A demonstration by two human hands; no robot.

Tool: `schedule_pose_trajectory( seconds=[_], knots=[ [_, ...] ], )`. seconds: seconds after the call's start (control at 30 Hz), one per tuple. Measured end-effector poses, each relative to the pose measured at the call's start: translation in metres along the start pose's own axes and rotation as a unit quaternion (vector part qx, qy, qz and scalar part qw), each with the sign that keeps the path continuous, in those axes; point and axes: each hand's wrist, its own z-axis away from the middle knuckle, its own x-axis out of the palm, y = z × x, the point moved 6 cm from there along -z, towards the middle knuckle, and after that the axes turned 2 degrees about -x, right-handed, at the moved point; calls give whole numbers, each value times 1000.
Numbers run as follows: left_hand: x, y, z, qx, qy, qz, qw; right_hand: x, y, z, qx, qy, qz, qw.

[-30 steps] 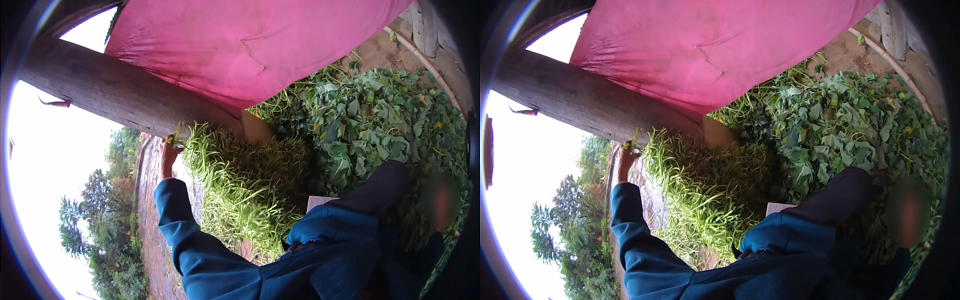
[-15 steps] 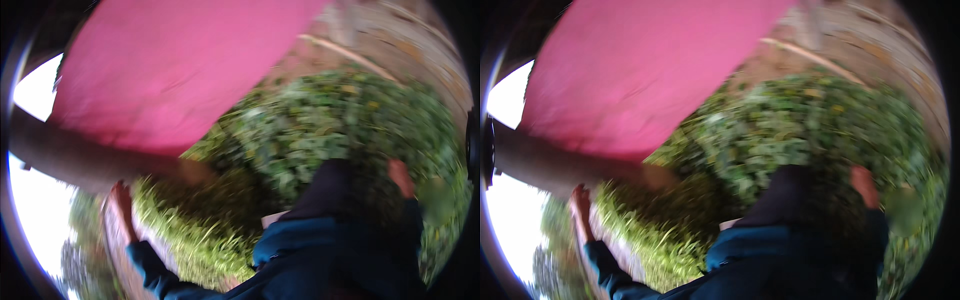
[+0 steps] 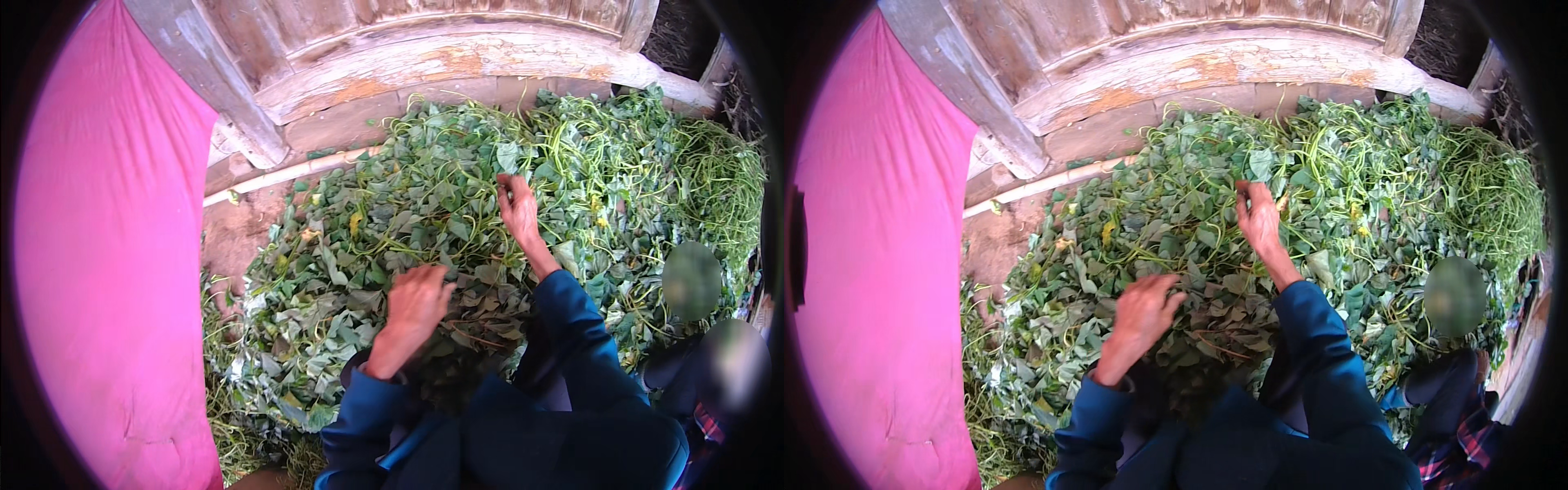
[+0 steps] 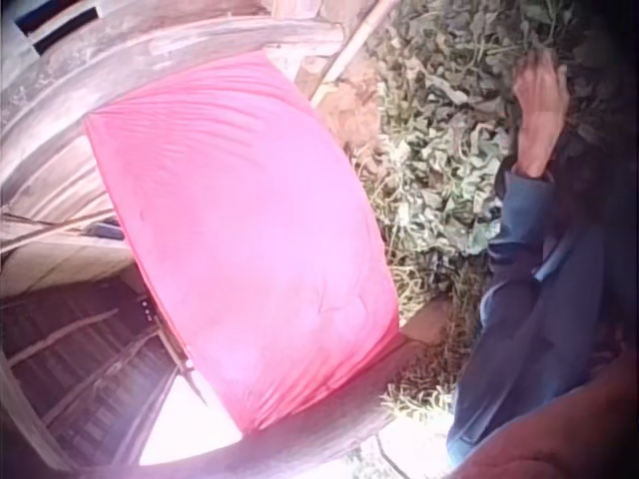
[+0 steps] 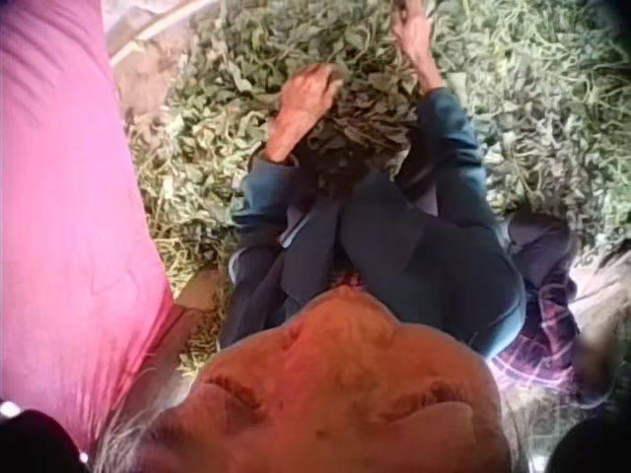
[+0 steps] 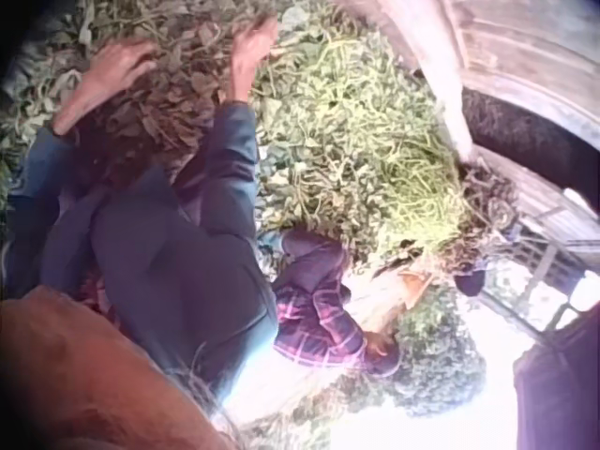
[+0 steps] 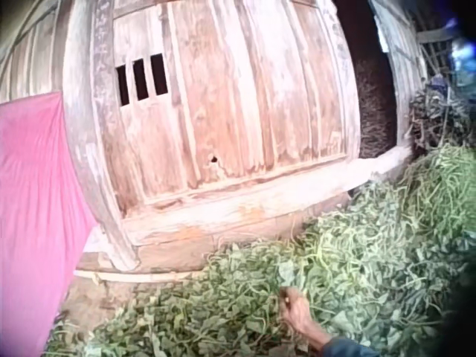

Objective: The person sits on the ground and sorts through a large pile of leafy greens, picking up stems and leaves, separating them, and placing them back into the pile.

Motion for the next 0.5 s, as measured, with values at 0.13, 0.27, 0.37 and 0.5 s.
schedule_pose_trajectory(
  seconds=[0.13, 0.27, 0.37, 0.5],
  knots=[
    [57, 20, -24, 64, -56, 87, 993, 27, 96, 12, 129, -152, -13, 980],
    [69, -23, -15, -16, -54, 100, 993, 51, 49, 23, 114, -224, -83, 964],
    [59, -42, -14, -25, -24, 38, 999, 1, 0, -11, 146, -89, -236, 957],
    [48, -46, -16, -64, -39, 124, 989, -79, -59, -30, 59, 164, -354, 919]
  ],
)
